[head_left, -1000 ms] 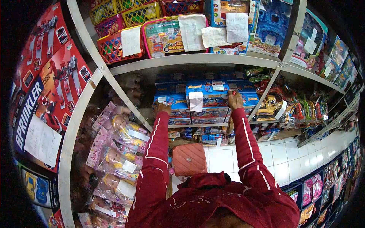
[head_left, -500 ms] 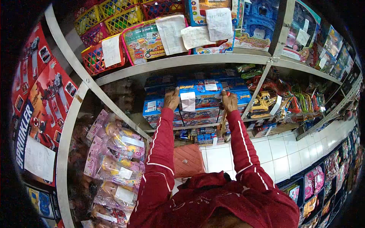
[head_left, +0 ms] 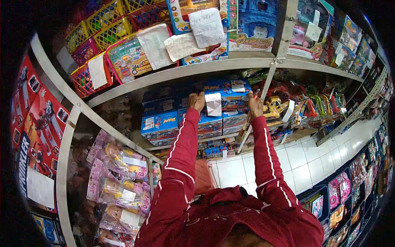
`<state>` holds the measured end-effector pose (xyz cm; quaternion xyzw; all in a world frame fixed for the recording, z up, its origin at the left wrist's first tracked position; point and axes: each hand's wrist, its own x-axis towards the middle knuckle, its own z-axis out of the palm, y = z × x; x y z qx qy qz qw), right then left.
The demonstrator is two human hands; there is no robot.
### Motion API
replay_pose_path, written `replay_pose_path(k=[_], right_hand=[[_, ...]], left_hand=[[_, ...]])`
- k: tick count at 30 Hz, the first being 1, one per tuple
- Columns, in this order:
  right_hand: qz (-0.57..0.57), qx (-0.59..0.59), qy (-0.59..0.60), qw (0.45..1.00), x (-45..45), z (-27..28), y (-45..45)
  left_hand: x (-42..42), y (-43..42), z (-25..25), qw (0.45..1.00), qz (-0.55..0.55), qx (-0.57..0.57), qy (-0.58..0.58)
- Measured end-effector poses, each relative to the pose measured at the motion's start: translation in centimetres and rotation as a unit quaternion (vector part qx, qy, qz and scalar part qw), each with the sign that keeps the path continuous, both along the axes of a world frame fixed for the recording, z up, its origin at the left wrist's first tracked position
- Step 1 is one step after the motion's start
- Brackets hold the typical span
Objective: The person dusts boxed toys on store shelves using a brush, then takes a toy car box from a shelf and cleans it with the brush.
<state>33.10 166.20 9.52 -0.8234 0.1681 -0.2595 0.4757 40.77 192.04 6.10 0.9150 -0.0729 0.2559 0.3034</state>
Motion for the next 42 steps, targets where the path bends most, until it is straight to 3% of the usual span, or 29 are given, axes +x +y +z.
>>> replay_pose_path(k=[2,6,7,9,10,14,16,17,19,21,24,27,31,35,42], right_hand=[[-0.007,0.046,-0.027,0.999,2.5,-3.9,-0.3],[0.074,0.142,0.000,0.987,5.0,-6.3,-1.3],[0.085,0.154,-0.017,0.984,4.5,-5.4,-0.7],[0.113,0.262,-0.008,0.958,2.3,-2.9,0.6],[0.106,0.262,-0.011,0.959,1.8,-2.1,1.0],[0.115,0.226,-0.016,0.967,2.6,-4.1,-0.1],[0.097,0.286,-0.026,0.953,-1.4,0.6,1.3],[0.108,0.326,-0.014,0.939,-3.0,2.2,1.7],[0.093,0.300,-0.015,0.949,-3.4,1.4,1.5],[0.083,0.284,-0.015,0.955,-4.1,0.7,1.5],[0.080,0.275,-0.018,0.958,-5.2,0.2,1.6],[0.081,0.294,-0.039,0.952,-5.2,-0.2,1.7],[0.112,0.329,-0.046,0.936,-6.0,0.7,2.0],[0.077,0.264,-0.023,0.961,-6.3,1.2,2.4],[0.043,0.149,-0.016,0.988,-7.0,1.9,2.1]], left_hand=[[-1.6,-0.1,2.1,0.998,-0.037,0.053,0.019],[-1.3,-0.5,2.8,0.991,0.016,-0.017,0.130],[-2.0,-0.7,3.2,0.993,0.023,-0.028,0.109],[-0.1,0.1,0.6,0.995,-0.013,0.095,-0.006],[0.3,0.4,0.0,0.985,-0.021,0.154,-0.069],[-0.6,0.0,0.5,0.978,-0.022,0.195,-0.067],[-1.6,-1.1,1.4,0.995,-0.013,0.097,0.001],[-2.0,-1.8,1.8,0.998,-0.011,-0.009,0.063],[-1.8,-2.3,0.8,0.995,-0.026,-0.082,0.046],[-1.7,-2.5,-0.8,0.992,-0.059,-0.016,-0.112],[-2.9,-2.9,-0.2,0.998,-0.034,-0.057,0.004],[-4.0,-3.7,0.4,0.991,-0.026,-0.127,0.037],[-3.9,-4.2,0.0,0.993,-0.011,-0.120,-0.001],[-4.3,-4.1,0.8,0.985,-0.034,-0.151,0.072],[-4.5,-5.1,0.2,0.984,0.000,-0.170,0.053]])
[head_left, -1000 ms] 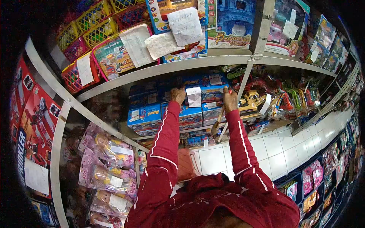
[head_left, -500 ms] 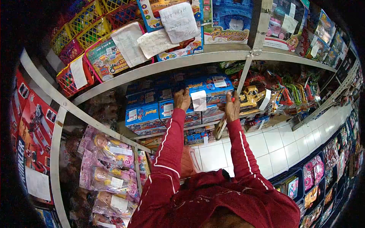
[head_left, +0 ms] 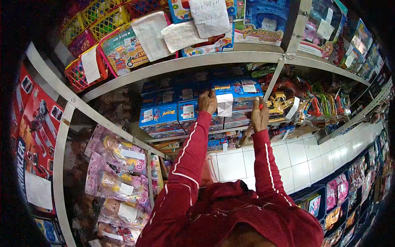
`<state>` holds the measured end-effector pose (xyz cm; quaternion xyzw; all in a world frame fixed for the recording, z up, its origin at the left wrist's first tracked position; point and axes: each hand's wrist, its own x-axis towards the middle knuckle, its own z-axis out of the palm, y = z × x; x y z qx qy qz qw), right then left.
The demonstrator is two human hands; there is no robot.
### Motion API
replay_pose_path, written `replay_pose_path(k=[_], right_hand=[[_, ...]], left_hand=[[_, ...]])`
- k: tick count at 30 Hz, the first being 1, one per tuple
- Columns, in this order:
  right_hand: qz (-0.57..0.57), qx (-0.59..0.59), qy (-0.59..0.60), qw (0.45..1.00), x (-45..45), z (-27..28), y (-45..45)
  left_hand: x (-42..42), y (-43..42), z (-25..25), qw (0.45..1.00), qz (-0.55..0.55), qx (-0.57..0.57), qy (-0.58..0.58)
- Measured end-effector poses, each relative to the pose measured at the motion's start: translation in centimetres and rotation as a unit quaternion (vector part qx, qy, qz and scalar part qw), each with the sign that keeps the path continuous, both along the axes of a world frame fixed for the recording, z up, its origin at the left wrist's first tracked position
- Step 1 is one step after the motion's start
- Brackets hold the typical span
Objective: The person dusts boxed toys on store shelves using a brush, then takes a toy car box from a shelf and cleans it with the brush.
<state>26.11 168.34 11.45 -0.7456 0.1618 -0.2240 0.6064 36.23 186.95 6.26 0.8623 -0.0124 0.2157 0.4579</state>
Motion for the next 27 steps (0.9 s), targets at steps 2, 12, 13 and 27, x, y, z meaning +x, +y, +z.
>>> replay_pose_path(k=[2,12,13,27], right_hand=[[-0.030,-0.048,-0.054,0.997,-0.2,-0.9,-0.1],[0.132,0.000,0.066,0.989,-0.5,-9.1,-0.4],[0.147,0.017,0.099,0.984,-1.7,-7.6,0.8],[0.293,0.379,0.120,0.869,-3.7,-6.7,11.2]], left_hand=[[0.1,-0.1,-0.3,1.000,-0.006,-0.026,-0.001],[-0.7,1.3,0.4,0.998,-0.047,-0.038,0.001],[-1.1,1.8,0.6,0.998,-0.049,-0.045,0.005],[-7.1,25.2,-3.4,0.953,0.275,0.049,-0.115]])
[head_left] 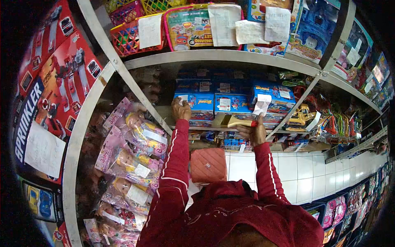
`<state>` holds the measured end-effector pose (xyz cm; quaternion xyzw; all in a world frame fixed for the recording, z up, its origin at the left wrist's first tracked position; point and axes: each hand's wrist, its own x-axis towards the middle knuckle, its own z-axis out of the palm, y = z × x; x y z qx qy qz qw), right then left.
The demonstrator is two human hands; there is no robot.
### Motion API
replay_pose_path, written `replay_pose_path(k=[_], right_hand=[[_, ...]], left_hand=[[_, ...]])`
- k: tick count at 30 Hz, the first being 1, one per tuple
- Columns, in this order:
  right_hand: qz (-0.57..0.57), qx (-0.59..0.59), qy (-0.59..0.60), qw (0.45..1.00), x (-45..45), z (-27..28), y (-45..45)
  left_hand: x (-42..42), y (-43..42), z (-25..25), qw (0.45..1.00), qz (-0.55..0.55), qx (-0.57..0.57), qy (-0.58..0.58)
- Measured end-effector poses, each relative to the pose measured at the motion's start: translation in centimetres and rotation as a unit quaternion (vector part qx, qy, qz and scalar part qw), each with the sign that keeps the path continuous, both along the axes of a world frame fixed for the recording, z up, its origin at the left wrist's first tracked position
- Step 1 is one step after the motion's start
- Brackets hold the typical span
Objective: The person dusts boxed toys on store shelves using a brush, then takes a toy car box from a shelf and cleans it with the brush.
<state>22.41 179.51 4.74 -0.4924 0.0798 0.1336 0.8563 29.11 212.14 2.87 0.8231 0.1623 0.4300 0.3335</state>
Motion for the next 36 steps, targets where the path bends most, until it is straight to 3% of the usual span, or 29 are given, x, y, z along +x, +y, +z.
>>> replay_pose_path(k=[3,4,7,8,11,12,15,16,19,21,23,25,27,30,31,32,33,36], right_hand=[[-0.006,-0.028,-0.063,0.998,2.4,0.0,3.4],[-0.023,-0.034,-0.070,0.997,3.0,1.0,4.8],[-0.043,-0.092,-0.121,0.987,5.9,2.4,9.4],[-0.046,-0.117,-0.142,0.982,7.2,2.4,10.9],[-0.070,-0.233,-0.245,0.938,12.3,0.6,15.6],[-0.056,-0.228,-0.215,0.948,12.4,1.6,17.1],[-0.024,-0.258,-0.171,0.951,12.8,4.0,21.1],[-0.020,-0.299,-0.189,0.935,14.0,3.0,22.4],[-0.004,-0.477,-0.209,0.853,20.7,-3.8,25.5],[-0.005,-0.634,-0.187,0.750,21.6,-5.2,25.5],[0.036,-0.706,-0.317,0.633,19.9,-3.3,22.6],[0.085,-0.785,-0.359,0.497,17.9,0.3,19.2],[0.094,-0.796,-0.285,0.525,17.3,2.1,15.8],[0.070,-0.838,-0.297,0.451,16.6,3.1,11.6],[-0.008,-0.819,-0.266,0.508,16.3,3.4,11.1],[-0.085,-0.790,-0.235,0.560,16.2,3.7,10.8],[-0.162,-0.752,-0.201,0.607,15.9,4.4,10.6],[-0.064,-0.701,-0.392,0.593,12.6,7.2,10.9]], left_hand=[[-2.6,1.0,-0.1,0.996,-0.032,0.009,0.085],[-2.8,1.5,0.1,0.978,-0.071,-0.055,0.189],[-3.3,1.9,-3.2,0.971,-0.010,0.128,0.200],[-3.7,2.1,-4.1,0.971,-0.062,0.119,0.198],[-5.5,2.0,-3.3,0.937,-0.070,0.185,0.288],[-5.1,2.2,-4.7,0.940,-0.070,0.196,0.270],[-6.6,2.0,-1.7,0.964,-0.109,0.023,0.241],[-5.4,2.5,-5.0,0.976,-0.082,0.086,0.180],[-5.8,2.7,-3.6,0.966,-0.124,0.017,0.225],[-5.8,2.9,-3.7,0.963,-0.123,0.042,0.238],[-6.2,3.0,-2.3,0.960,-0.144,0.045,0.234],[-6.3,2.8,-1.4,0.957,-0.124,0.069,0.253],[-6.1,2.9,-1.7,0.956,-0.110,0.104,0.250],[-5.4,3.0,-1.0,0.947,-0.135,0.080,0.282],[-5.4,3.1,-1.0,0.943,-0.141,0.071,0.293],[-4.0,3.8,-4.1,0.940,-0.122,0.123,0.295],[-4.4,3.6,-3.0,0.937,-0.120,0.126,0.302],[-5.6,3.0,0.2,0.930,-0.113,0.128,0.325]])
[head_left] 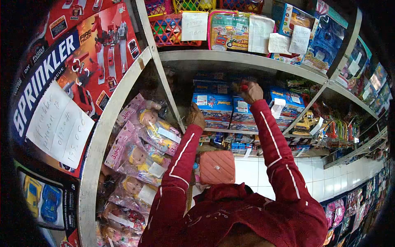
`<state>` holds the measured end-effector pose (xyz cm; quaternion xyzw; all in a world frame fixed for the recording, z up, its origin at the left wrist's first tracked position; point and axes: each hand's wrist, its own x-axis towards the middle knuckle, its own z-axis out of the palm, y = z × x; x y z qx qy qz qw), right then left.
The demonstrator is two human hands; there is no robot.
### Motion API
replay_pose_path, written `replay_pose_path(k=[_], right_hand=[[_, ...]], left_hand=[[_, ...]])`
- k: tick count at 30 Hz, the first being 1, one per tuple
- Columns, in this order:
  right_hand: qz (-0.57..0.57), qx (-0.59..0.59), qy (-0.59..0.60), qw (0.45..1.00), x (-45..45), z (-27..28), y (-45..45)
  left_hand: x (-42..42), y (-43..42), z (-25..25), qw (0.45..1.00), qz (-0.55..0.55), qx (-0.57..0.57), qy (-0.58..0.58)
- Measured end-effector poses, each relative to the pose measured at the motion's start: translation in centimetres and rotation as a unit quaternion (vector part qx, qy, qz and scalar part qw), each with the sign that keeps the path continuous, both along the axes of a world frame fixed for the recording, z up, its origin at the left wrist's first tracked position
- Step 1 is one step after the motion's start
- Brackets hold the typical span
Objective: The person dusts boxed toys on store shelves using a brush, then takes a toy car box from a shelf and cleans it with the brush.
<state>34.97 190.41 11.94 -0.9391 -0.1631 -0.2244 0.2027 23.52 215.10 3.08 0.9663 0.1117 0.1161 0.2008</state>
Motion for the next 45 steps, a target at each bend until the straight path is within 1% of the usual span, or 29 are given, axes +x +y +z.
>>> replay_pose_path(k=[1,3,4,6,7,8,11,14,15,17,18,20,22,24,26,28,30,31,32,33,35,36,37,38,39,40,43,44,45], right_hand=[[0.073,-0.005,-0.036,0.997,-1.5,0.5,0.6],[0.144,-0.061,0.012,0.988,-4.4,1.3,1.8],[0.168,-0.111,0.119,0.972,-4.7,0.7,2.3],[0.214,-0.087,0.037,0.972,-7.1,0.2,1.9],[0.237,-0.075,-0.004,0.969,-8.7,0.6,1.7],[0.209,-0.048,0.062,0.975,-10.1,1.2,1.7],[0.186,0.003,-0.094,0.978,-13.1,-2.1,2.0],[0.159,0.016,-0.079,0.984,-16.5,-7.4,3.3],[0.154,0.007,-0.070,0.986,-17.7,-8.7,3.6],[0.122,0.057,0.025,0.991,-18.5,-13.0,4.3],[0.125,0.030,0.003,0.992,-18.6,-13.8,4.3],[0.131,-0.022,-0.041,0.990,-18.8,-15.2,4.2],[0.133,-0.034,-0.031,0.990,-18.8,-17.0,4.1],[0.133,-0.079,-0.044,0.987,-18.4,-19.9,3.6],[0.138,-0.094,0.026,0.986,-18.3,-21.8,3.3],[0.161,-0.096,0.111,0.976,-18.3,-21.9,3.3],[0.205,0.009,0.061,0.977,-18.6,-20.5,3.6],[0.226,0.062,0.035,0.971,-18.9,-18.9,3.9],[0.222,0.066,0.032,0.972,-19.0,-16.4,4.5],[0.217,0.070,0.029,0.973,-19.2,-13.8,5.2],[0.199,-0.007,-0.070,0.978,-18.1,-13.6,5.9],[0.202,-0.075,-0.064,0.974,-17.3,-16.3,6.1],[0.175,-0.035,-0.006,0.984,-16.6,-19.0,6.6],[0.149,0.006,0.054,0.987,-16.4,-21.5,7.1],[0.122,0.047,0.116,0.985,-16.7,-22.8,7.4],[0.165,-0.078,0.109,0.977,-18.4,-19.5,6.6],[0.251,0.021,0.006,0.968,-18.3,-17.2,7.7],[0.262,-0.037,-0.034,0.964,-17.1,-18.4,8.5],[0.252,-0.073,-0.045,0.964,-17.4,-15.6,9.2]], left_hand=[[0.5,0.2,-0.6,1.000,0.006,-0.001,0.008],[1.8,0.9,-2.4,0.999,0.016,-0.031,0.021],[2.6,1.2,-3.3,0.998,0.019,-0.062,0.026],[3.5,1.9,-4.5,0.997,0.011,-0.068,0.018],[3.2,2.0,-4.2,0.999,-0.001,-0.046,0.005],[2.9,2.0,-4.0,1.000,-0.013,-0.023,-0.007],[2.1,1.9,-1.9,0.999,-0.007,-0.034,-0.005],[2.4,2.4,-1.1,0.998,-0.022,-0.036,0.053],[3.2,3.1,-2.2,0.997,-0.048,0.007,0.054],[5.4,4.7,-6.0,0.986,-0.111,0.117,0.034],[5.7,4.9,-6.7,0.983,-0.120,0.139,0.028],[4.2,4.1,-4.7,0.991,-0.088,0.100,0.006],[6.3,5.5,-8.6,0.975,-0.120,0.184,0.043],[6.3,5.7,-8.8,0.973,-0.118,0.197,0.026],[3.5,4.1,-5.3,0.985,-0.085,0.142,-0.042],[5.0,5.0,-5.8,0.979,-0.116,0.168,0.020],[5.7,5.2,-5.2,0.980,-0.110,0.150,0.066],[4.3,4.0,-1.1,0.985,-0.089,0.120,0.081],[3.5,3.3,1.1,0.989,-0.068,0.090,0.098],[4.1,3.6,0.5,0.983,-0.081,0.114,0.115],[5.9,4.7,-1.3,0.970,-0.105,0.164,0.147],[4.7,3.9,0.8,0.970,-0.105,0.158,0.150],[2.2,2.4,5.1,0.971,-0.104,0.152,0.151],[0.8,1.7,7.4,0.972,-0.101,0.144,0.154],[1.2,2.2,6.3,0.975,-0.096,0.147,0.136],[2.6,3.2,4.0,0.977,-0.090,0.151,0.116],[8.7,7.6,-4.7,0.977,-0.105,0.156,0.099],[10.0,8.3,-6.2,0.975,-0.118,0.158,0.099],[10.0,8.4,-5.9,0.969,-0.158,0.167,0.092]])
